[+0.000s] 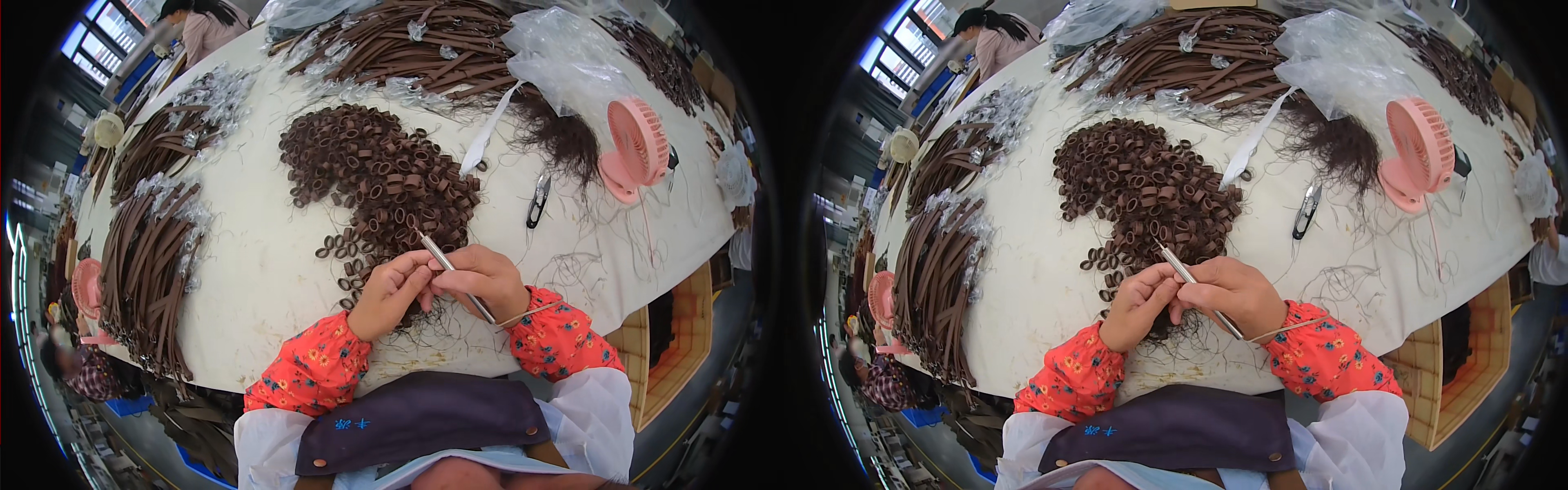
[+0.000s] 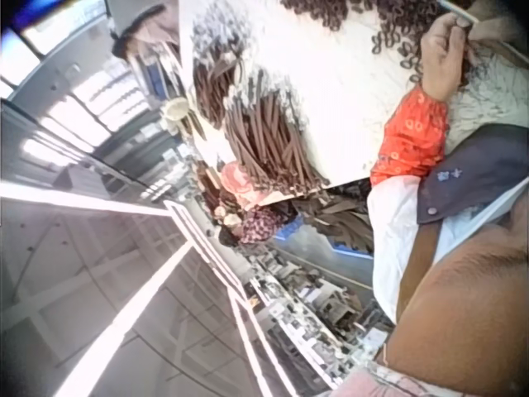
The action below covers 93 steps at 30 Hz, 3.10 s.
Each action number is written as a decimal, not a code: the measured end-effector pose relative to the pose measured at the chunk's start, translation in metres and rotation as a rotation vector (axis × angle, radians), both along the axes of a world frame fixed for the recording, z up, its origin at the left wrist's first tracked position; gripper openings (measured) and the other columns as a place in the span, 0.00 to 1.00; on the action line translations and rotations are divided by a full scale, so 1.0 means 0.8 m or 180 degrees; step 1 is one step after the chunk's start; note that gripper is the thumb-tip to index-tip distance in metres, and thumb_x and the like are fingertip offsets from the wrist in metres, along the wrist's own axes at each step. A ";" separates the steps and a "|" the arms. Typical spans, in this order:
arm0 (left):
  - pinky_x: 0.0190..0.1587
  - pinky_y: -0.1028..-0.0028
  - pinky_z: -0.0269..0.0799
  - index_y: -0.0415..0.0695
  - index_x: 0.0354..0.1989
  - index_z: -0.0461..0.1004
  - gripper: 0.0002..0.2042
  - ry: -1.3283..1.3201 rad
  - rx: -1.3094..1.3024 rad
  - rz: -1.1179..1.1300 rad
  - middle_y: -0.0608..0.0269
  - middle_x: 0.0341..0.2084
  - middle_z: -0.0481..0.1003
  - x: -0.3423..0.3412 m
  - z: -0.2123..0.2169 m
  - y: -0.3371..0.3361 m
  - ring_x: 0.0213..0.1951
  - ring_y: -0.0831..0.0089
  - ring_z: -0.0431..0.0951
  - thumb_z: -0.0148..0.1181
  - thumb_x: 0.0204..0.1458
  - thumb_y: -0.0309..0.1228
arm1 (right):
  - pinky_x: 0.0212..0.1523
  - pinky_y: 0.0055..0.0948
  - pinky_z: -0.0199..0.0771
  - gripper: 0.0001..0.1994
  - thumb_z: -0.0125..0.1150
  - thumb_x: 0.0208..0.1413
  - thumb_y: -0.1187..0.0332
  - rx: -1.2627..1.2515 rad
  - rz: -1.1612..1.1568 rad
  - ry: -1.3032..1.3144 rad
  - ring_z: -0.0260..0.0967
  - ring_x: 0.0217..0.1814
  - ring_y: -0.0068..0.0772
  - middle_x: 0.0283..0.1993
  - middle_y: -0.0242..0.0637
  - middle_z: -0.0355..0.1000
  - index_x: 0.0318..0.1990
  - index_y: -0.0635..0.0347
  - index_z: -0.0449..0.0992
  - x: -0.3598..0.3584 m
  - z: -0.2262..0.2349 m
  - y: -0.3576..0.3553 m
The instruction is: The person uses a metal tool to thread a thin wire through small brown plastic rings. They repeatedly pick up a ring, insert the tool, and pull the wire through, working at a table covered with piles of rings and loose hair strands.
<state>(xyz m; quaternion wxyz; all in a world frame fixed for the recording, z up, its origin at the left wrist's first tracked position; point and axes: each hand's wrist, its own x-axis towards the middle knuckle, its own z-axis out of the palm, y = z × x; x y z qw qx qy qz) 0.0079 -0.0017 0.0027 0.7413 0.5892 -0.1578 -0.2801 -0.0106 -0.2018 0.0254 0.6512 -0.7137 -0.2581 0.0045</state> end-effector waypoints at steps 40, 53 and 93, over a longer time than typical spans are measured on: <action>0.27 0.83 0.64 0.40 0.36 0.69 0.04 0.0365 -0.0238 0.0957 0.62 0.25 0.74 0.001 0.006 0.002 0.22 0.81 0.68 0.56 0.58 0.27 | 0.47 0.29 0.71 0.17 0.46 0.65 0.60 0.0713 -0.0680 0.0284 0.71 0.47 0.29 0.42 0.40 0.74 0.51 0.65 0.66 0.000 -0.006 0.009; 0.26 0.85 0.59 0.41 0.36 0.69 0.06 0.0407 -0.0369 0.0913 0.68 0.23 0.72 0.003 0.003 0.003 0.22 0.85 0.65 0.54 0.60 0.30 | 0.37 0.23 0.69 0.13 0.44 0.66 0.65 0.0989 -0.0108 0.0863 0.72 0.33 0.23 0.31 0.37 0.73 0.46 0.67 0.69 -0.007 -0.003 -0.008; 0.35 0.73 0.69 0.41 0.38 0.74 0.09 -0.3327 0.2082 0.0776 0.63 0.31 0.71 0.014 0.012 0.012 0.33 0.68 0.73 0.61 0.48 0.21 | 0.36 0.24 0.71 0.11 0.49 0.64 0.66 0.1107 -0.0421 0.0665 0.71 0.31 0.23 0.31 0.38 0.73 0.46 0.65 0.69 0.000 -0.007 -0.014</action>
